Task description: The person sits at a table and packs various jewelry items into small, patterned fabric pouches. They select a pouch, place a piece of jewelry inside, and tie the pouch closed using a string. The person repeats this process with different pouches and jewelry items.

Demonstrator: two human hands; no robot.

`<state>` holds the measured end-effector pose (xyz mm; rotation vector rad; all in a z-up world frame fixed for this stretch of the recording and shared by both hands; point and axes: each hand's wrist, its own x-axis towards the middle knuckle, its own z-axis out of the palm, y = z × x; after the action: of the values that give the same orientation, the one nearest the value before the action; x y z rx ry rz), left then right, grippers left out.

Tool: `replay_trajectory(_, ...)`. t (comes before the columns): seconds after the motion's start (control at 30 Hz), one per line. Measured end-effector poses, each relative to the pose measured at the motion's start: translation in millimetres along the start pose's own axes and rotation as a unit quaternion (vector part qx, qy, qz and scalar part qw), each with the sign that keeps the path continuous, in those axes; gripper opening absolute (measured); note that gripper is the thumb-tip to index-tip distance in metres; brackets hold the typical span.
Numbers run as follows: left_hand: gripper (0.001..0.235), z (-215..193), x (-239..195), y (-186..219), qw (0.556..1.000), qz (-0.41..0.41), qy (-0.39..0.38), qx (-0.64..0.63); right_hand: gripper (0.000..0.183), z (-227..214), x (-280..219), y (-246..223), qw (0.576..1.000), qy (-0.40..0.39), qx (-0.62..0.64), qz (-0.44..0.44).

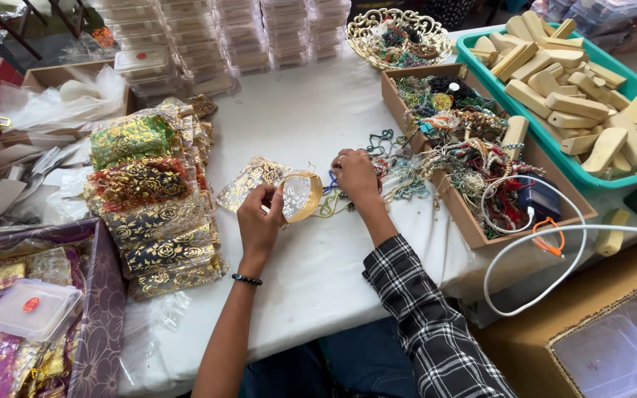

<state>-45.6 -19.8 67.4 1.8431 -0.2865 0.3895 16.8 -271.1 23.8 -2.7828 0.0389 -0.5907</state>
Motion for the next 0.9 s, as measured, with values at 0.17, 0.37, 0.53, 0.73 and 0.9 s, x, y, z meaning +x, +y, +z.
replay_trajectory(0.17, 0.021, 1.1, -0.9, -5.7, 1.000, 0.022, 0.009, 0.003, 0.034, -4.5, 5.5, 8.3, 0.997, 0.039, 0.026, 0.056)
replay_trajectory(0.37, 0.021, 1.2, -0.8, 2.4, 1.000, 0.016, -0.001, 0.003, 0.017, -32.2, 8.9, 6.5, 0.981, 0.087, 0.151, 0.081)
replay_trajectory(0.53, 0.020, 3.2, 0.4, -7.7, 0.999, 0.009, 0.004, -0.041, 0.021, -70.1, 9.1, -1.2, 0.810, 0.088, 0.562, 0.144)
replay_trajectory(0.73, 0.022, 5.9, -0.8, -8.6, 0.996, -0.059, -0.031, -0.064, 0.020, -95.0, -3.6, -17.4, 0.614, 0.066, 0.786, -0.027)
replay_trajectory(0.9, 0.022, 7.3, -0.3, -12.3, 0.997, -0.050, -0.023, -0.061, 0.019, -87.8, -11.8, -40.0, 0.584, -0.013, 0.809, -0.058)
